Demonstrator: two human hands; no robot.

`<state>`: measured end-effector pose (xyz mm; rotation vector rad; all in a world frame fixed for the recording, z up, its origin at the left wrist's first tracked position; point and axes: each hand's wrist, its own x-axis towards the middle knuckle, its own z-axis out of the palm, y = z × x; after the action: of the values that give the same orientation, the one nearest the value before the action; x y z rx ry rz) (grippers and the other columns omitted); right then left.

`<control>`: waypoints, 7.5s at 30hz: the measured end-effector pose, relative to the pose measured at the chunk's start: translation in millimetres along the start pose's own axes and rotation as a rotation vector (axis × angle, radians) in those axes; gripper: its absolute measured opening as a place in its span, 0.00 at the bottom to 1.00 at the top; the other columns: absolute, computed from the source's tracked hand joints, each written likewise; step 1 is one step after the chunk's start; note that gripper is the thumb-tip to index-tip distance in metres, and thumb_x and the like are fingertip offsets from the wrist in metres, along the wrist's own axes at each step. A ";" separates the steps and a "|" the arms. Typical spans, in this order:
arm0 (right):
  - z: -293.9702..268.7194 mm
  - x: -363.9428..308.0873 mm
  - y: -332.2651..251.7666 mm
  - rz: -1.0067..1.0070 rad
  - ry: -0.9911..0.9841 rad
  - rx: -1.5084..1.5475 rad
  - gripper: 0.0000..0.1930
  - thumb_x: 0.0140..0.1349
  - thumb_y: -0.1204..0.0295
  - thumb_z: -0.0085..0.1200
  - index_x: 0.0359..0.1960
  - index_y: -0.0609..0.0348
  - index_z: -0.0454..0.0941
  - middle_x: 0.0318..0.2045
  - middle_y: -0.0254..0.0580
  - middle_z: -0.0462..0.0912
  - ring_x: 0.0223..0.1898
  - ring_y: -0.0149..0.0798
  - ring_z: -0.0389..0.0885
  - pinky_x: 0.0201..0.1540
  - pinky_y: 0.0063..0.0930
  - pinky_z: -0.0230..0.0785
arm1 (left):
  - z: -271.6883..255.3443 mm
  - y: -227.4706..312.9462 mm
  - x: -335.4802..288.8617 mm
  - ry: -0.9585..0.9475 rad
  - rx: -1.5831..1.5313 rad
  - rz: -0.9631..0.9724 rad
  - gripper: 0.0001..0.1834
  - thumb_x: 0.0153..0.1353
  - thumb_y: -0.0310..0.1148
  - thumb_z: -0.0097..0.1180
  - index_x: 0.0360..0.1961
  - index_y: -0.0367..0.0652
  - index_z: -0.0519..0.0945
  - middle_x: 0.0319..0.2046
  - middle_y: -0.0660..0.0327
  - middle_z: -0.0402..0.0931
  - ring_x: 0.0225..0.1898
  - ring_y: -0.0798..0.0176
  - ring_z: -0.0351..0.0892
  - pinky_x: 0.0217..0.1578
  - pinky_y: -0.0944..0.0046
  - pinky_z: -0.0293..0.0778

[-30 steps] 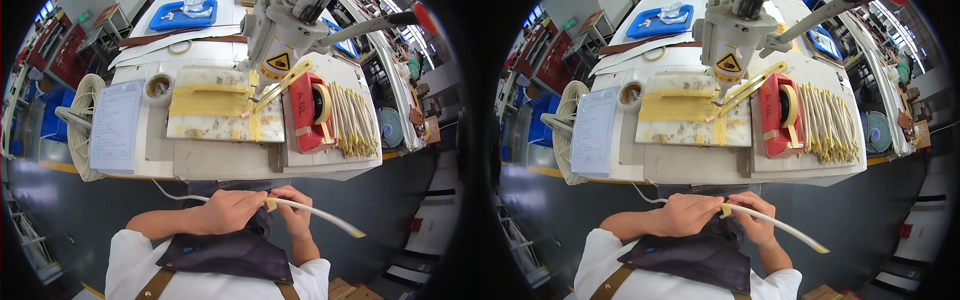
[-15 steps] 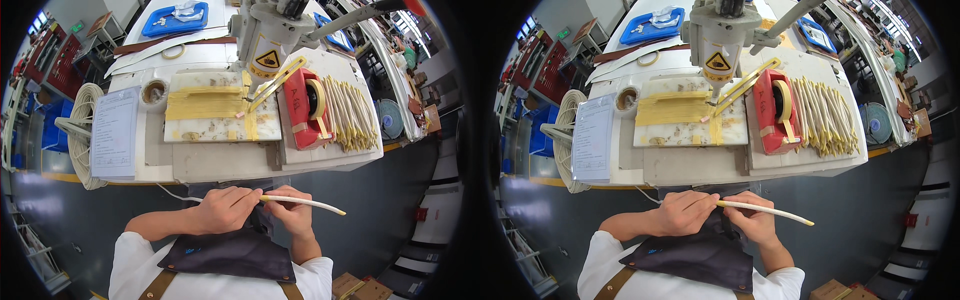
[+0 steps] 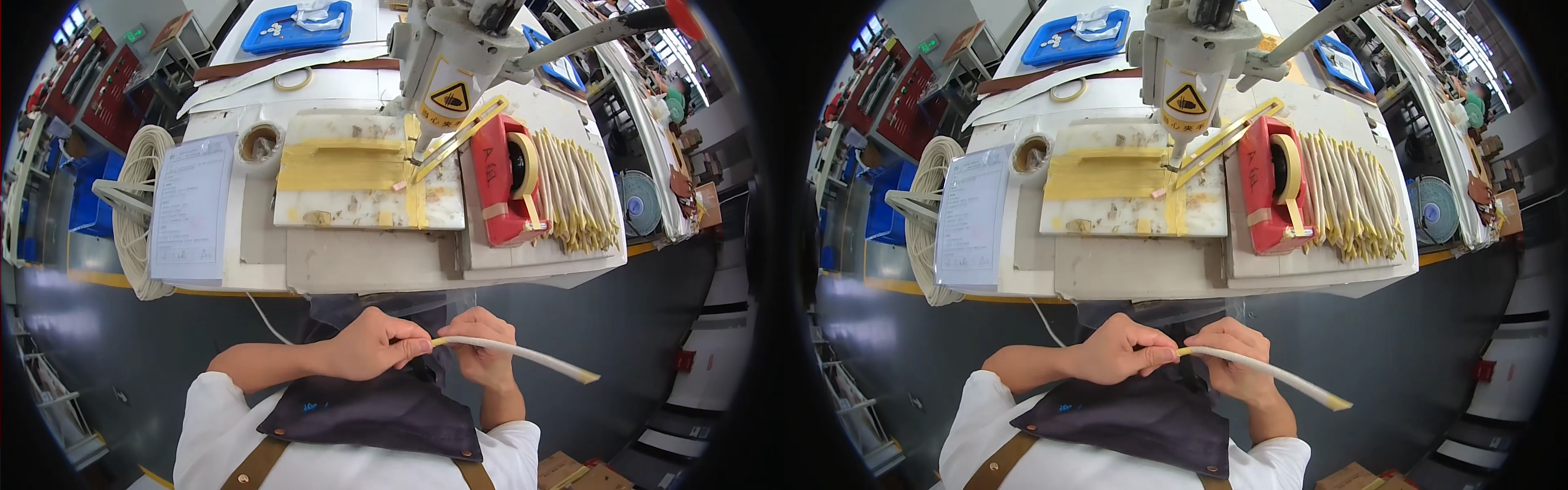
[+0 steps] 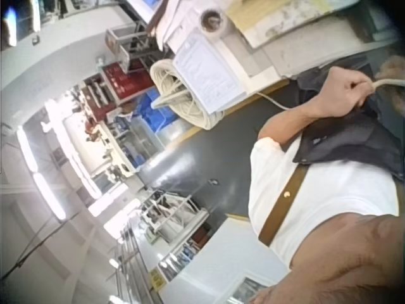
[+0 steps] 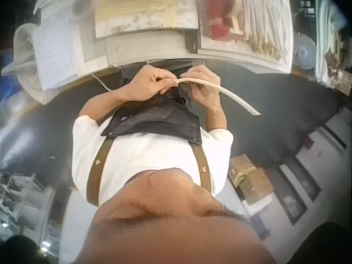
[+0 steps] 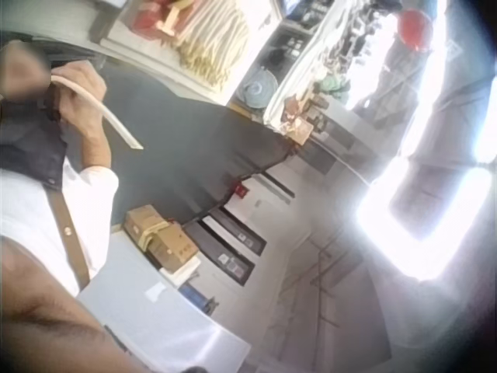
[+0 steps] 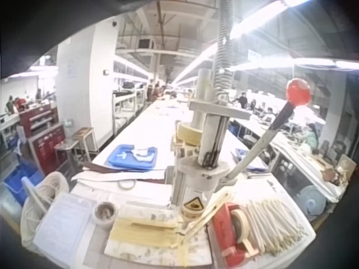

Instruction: The person inserts a white cord into a yellow plastic sleeve, aligns it under a press machine, and activates the press to secure the sleeve. They then remove the finished unit and repeat the process with a new cord and sleeve.

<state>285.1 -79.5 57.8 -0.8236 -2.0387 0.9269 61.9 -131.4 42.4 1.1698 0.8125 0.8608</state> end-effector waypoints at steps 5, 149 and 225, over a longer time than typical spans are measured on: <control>-2.8 1.2 9.2 -0.073 -0.060 0.086 0.06 0.55 0.80 0.66 0.34 0.60 0.87 0.29 0.41 0.85 0.26 0.35 0.82 0.28 0.26 0.74 | -10.1 -11.0 5.7 -0.258 -0.788 -0.466 0.16 0.76 0.36 0.55 0.43 0.32 0.85 0.19 0.65 0.74 0.13 0.79 0.61 0.14 0.74 0.56; 67.8 195.6 120.7 0.235 0.236 -0.819 0.13 0.62 0.69 0.55 0.43 0.65 0.83 0.66 0.62 0.73 0.52 0.60 0.76 0.56 0.48 0.74 | -134.2 7.5 72.3 0.369 1.317 0.214 0.26 0.58 0.23 0.54 0.60 0.45 0.80 0.33 0.58 0.76 0.30 0.52 0.80 0.28 0.53 0.74; -70.0 220.0 -16.4 -0.209 0.635 0.214 0.30 0.73 0.65 0.54 0.73 0.64 0.64 0.65 0.45 0.75 0.63 0.34 0.73 0.64 0.30 0.65 | -131.2 14.3 78.6 0.232 1.313 0.018 0.31 0.64 0.29 0.49 0.70 0.53 0.71 0.40 0.49 0.80 0.35 0.43 0.84 0.37 0.44 0.79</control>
<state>223.5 106.0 181.7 -0.6636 -1.4148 0.6437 -20.9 -3.4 23.2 2.2160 1.6607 0.4047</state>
